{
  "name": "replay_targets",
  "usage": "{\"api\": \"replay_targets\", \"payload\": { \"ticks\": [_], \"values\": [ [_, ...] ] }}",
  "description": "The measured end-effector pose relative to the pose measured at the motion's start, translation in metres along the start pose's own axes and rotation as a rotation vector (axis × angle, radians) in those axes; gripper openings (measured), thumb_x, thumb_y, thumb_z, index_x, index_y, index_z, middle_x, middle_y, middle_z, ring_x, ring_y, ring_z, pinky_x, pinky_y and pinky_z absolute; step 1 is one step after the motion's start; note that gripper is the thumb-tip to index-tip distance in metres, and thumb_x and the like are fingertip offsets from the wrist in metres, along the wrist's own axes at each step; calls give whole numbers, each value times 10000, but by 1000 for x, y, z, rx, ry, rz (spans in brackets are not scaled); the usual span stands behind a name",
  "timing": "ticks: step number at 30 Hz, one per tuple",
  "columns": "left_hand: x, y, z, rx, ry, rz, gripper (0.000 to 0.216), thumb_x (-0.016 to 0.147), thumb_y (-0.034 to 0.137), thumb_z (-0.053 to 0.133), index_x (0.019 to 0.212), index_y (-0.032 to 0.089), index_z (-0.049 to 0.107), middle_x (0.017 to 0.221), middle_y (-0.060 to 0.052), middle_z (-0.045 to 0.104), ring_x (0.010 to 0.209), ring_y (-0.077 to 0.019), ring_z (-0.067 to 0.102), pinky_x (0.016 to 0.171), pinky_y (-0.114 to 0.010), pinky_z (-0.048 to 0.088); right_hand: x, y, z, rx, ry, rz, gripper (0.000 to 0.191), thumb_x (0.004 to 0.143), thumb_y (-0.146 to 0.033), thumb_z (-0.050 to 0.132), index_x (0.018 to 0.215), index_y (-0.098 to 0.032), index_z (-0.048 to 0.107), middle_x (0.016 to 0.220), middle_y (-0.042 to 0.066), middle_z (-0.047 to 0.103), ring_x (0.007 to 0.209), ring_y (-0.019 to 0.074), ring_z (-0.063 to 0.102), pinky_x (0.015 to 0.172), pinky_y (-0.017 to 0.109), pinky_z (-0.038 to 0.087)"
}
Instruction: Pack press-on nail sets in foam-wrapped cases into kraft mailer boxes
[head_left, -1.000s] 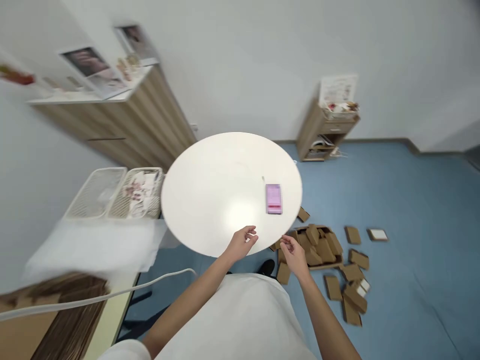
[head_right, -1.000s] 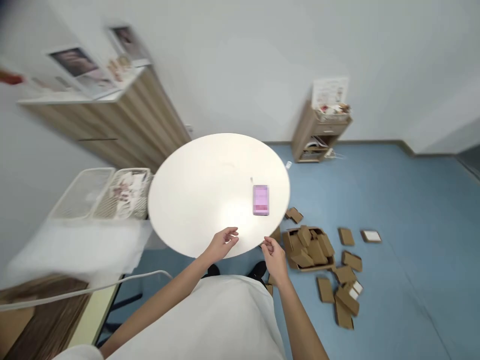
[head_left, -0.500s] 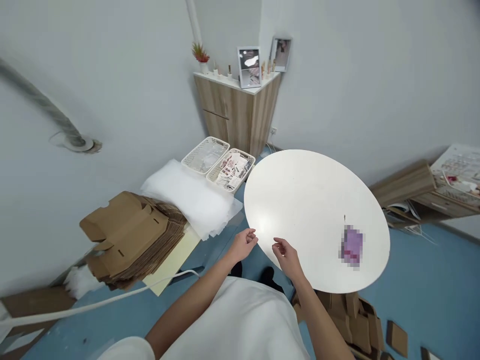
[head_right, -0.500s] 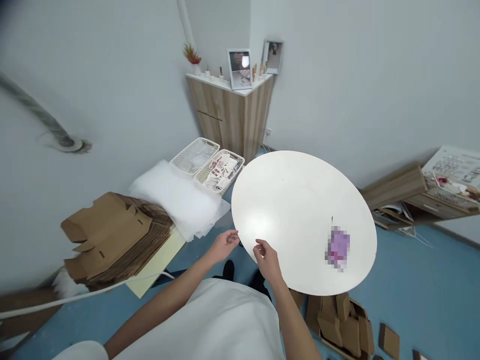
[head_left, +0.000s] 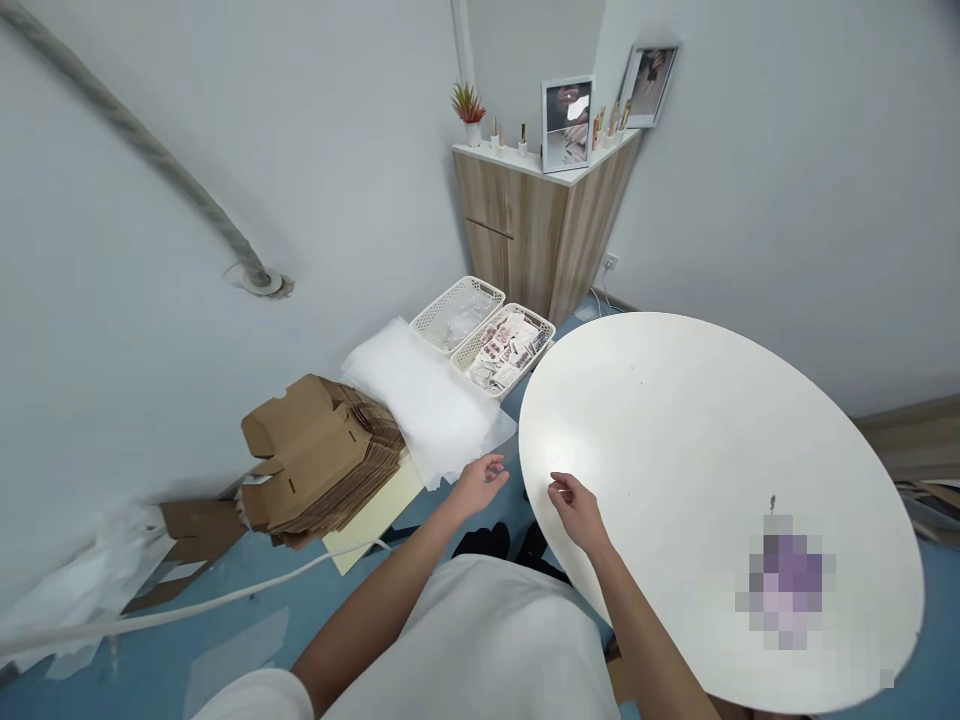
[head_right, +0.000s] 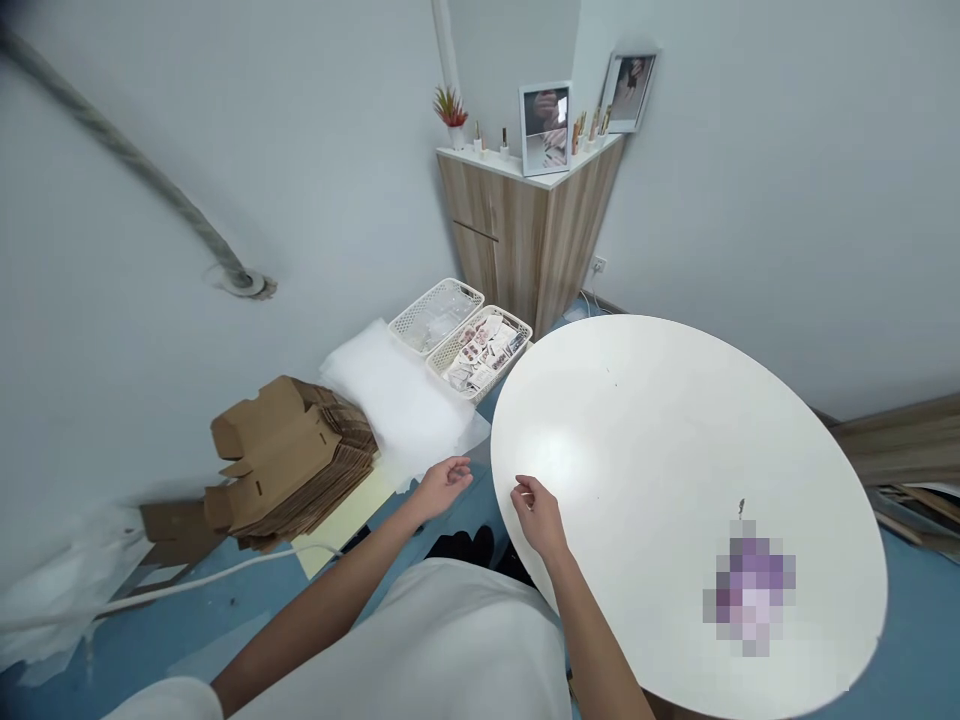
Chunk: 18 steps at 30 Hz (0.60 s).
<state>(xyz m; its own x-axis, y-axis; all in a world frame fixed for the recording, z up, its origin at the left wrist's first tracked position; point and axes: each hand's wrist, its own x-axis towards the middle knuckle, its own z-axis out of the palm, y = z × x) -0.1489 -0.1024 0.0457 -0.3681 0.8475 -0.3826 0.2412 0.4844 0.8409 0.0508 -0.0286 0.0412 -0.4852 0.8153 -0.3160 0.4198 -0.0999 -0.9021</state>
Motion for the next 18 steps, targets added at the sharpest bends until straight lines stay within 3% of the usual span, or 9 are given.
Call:
{"api": "replay_targets", "payload": {
  "ticks": [11,18],
  "values": [
    [84,27,-28,-64,144,-23,353,704,349,614,1011,177,585,1093,-93,594,911,-192,582,776,-308,471,82,-22,-9,-148,-103,-44,343,765,-382,470,1050,-207,550,907,45,626,729,155,589,702,323,475],
    [176,20,-67,-23,142,-26,486,719,368,601,1150,174,490,1165,-109,544,981,-197,560,814,-307,451,158,-62,21,-393,-38,-150,325,773,-309,478,1076,-213,545,1089,78,563,1024,211,514,861,375,422]
  ]
}}
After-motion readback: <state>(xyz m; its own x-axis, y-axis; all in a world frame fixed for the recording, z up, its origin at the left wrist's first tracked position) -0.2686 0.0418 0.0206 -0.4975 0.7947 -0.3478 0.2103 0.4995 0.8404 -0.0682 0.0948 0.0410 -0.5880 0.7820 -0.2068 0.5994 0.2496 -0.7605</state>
